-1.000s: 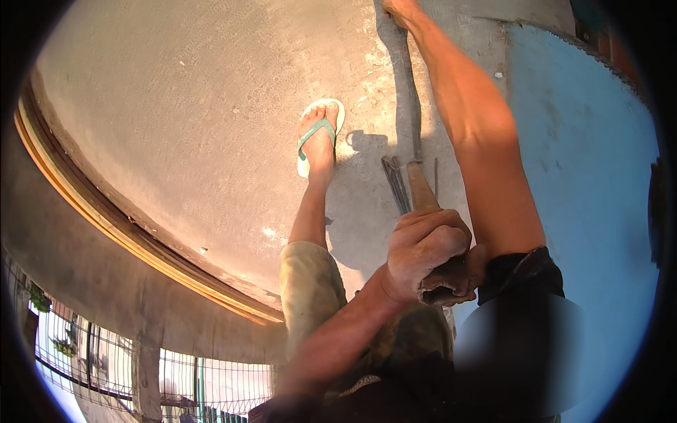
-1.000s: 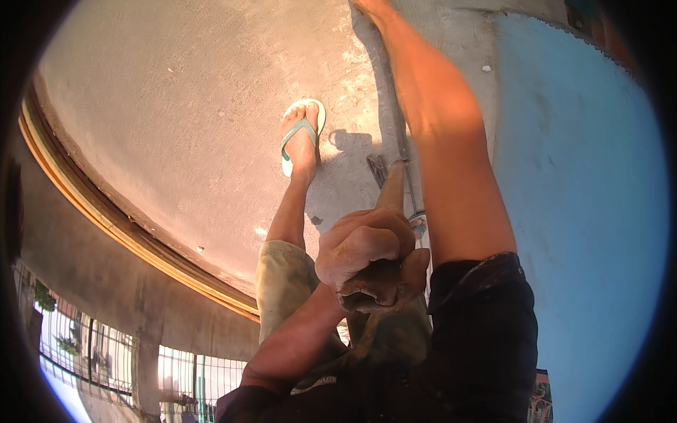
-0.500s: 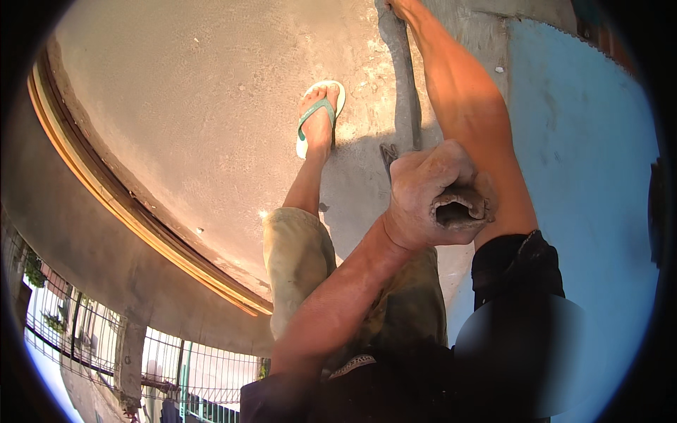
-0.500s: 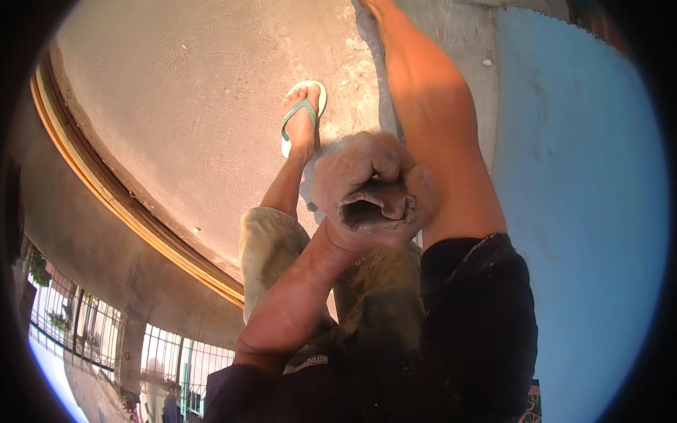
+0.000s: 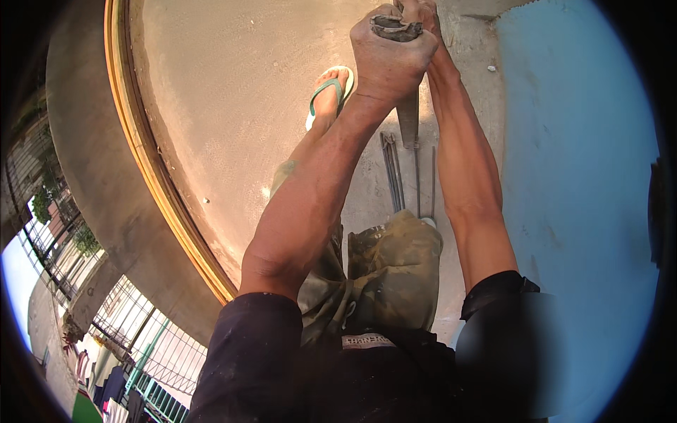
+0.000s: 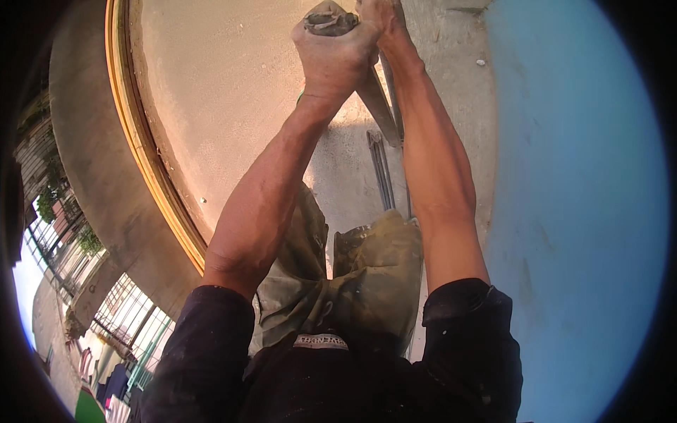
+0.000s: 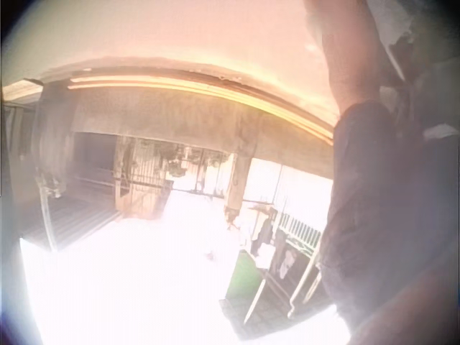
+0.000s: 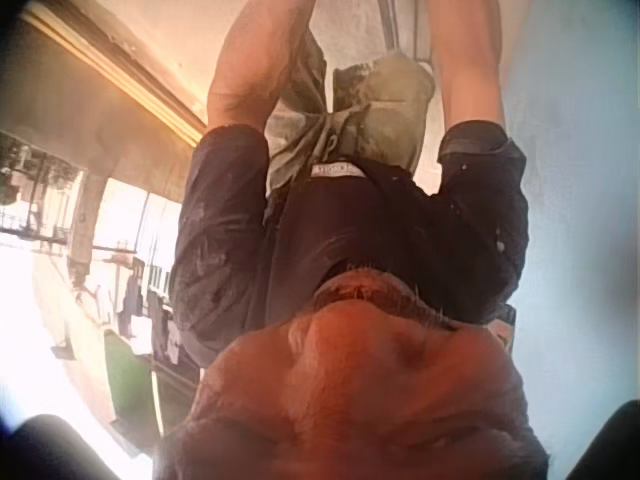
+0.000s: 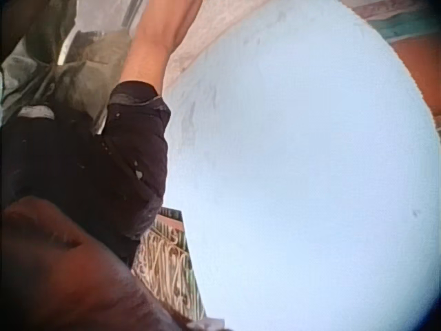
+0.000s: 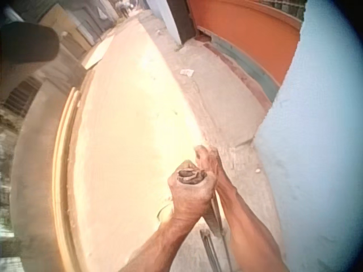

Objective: The person uses a hand saw to cut several long metal rods on a concrete floor. After cutting, the person walks through a narrow alleyway and enters a cluttered construction area, where they pick up a bundle of wire ties and a pair of pliers.

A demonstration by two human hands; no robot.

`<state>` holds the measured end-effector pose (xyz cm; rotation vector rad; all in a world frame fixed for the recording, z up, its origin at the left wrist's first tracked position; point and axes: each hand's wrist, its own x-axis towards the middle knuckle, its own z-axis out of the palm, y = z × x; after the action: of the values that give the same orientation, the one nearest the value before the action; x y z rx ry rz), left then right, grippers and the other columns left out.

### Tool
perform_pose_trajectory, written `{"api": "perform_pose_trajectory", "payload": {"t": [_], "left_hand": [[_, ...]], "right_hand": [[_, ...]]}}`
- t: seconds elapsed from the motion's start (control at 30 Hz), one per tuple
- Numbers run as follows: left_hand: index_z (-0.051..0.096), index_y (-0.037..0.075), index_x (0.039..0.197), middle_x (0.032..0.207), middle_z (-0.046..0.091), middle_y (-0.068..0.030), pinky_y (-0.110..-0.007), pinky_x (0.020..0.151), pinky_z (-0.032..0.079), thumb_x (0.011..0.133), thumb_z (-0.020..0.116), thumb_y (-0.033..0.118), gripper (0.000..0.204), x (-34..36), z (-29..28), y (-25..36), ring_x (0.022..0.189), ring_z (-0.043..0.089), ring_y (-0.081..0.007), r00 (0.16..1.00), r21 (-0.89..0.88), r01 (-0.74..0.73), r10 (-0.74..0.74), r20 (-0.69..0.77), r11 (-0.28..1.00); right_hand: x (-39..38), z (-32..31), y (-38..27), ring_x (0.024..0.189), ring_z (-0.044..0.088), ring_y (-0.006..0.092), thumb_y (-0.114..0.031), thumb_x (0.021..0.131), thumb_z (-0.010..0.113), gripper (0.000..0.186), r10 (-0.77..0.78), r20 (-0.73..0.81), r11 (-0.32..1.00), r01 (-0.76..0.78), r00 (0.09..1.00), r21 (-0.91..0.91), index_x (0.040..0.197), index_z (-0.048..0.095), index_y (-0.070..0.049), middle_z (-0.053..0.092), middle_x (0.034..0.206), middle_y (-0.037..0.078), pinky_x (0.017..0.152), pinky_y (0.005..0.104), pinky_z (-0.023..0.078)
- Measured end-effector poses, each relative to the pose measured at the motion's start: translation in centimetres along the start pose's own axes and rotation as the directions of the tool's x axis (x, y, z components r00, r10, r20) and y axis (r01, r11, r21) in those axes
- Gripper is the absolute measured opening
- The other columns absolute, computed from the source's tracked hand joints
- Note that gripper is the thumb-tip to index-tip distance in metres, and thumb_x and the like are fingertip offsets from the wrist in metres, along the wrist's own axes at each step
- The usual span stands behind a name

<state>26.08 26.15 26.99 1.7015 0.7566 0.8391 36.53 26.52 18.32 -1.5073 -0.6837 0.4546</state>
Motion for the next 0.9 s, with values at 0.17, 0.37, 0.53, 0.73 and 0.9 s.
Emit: {"api": "perform_pose_trajectory", "payload": {"t": [0.17, 0.37, 0.53, 0.73, 0.9], "left_hand": [[0.045, 0.008, 0.057, 0.049, 0.05, -0.0016, -0.029, 0.038, 0.041, 0.074, 0.059, 0.002, 0.023, -1.0, -1.9, 1.8, 0.04, 0.048, -0.011, 1.0, 0.125, 0.016, -0.017, 0.006, 0.992], [0.046, 0.007, 0.051, 0.043, 0.048, -0.0053, -0.03, 0.036, 0.04, 0.071, 0.052, 0.001, 0.022, 1.3, -0.3, 0.3, 0.035, 0.046, -0.0152, 0.99, -0.117, 0.144, -0.142, 0.024, 0.983], [0.044, 0.006, 0.057, 0.049, 0.049, -0.0039, -0.03, 0.038, 0.041, 0.07, 0.056, 0.003, 0.018, 2.2, -1.2, -3.1, 0.036, 0.045, -0.0147, 0.987, -0.246, 0.142, -0.119, 0.104, 0.959], [0.045, 0.006, 0.061, 0.051, 0.049, -0.0055, -0.03, 0.041, 0.044, 0.072, 0.058, 0.002, 0.018, 2.7, -2.3, -5.8, 0.042, 0.051, -0.0141, 0.935, -0.17, 0.353, -0.349, 0.055, 0.92], [0.041, 0.005, 0.061, 0.051, 0.048, -0.0006, -0.026, 0.045, 0.039, 0.066, 0.063, 0.001, 0.023, 2.6, 1.1, -5.9, 0.046, 0.044, -0.0078, 0.919, -0.161, 0.39, -0.393, 0.012, 0.907]], "right_hand": [[-9.7, -3.3, -7.9, 0.05, 0.035, 0.0055, -0.019, 0.096, 0.045, 0.024, 0.191, 0.122, 0.894, -0.224, 0.974, 0.388, 0.075, 0.049, -0.007, 0.044, 0.057, -0.001, 0.046, 0.0227, 0.031], [-26.8, -12.3, -10.6, 0.051, 0.032, 0.0078, -0.012, 0.089, 0.047, 0.02, 0.04, 0.007, 0.865, -0.038, 0.999, 0.501, 0.071, 0.043, -0.008, 0.04, 0.057, 0.0, 0.046, 0.0253, 0.028], [-36.8, -13.4, -11.7, 0.061, 0.05, 0.0183, -0.015, 0.088, 0.047, 0.02, 0.099, -0.005, 0.907, -0.088, 0.995, 0.412, 0.07, 0.046, -0.008, 0.049, 0.06, 0.002, 0.082, 0.0395, 0.04], [-28.4, -13.5, -16.3, 0.089, 0.06, 0.0283, -0.004, 0.085, 0.042, 0.024, 0.766, 0.279, 0.595, -0.803, 0.579, 0.036, 0.107, 0.051, 0.0, 0.056, 0.109, 0.016, 0.094, 0.041, 0.04], [-20.5, -15.6, -16.2, 0.1, 0.066, 0.0315, -0.007, 0.081, 0.05, 0.048, 0.955, 0.206, -0.068, -0.832, -0.214, -0.55, 0.127, 0.043, 0.008, 0.055, 0.119, 0.028, 0.072, 0.0413, 0.055]]}}
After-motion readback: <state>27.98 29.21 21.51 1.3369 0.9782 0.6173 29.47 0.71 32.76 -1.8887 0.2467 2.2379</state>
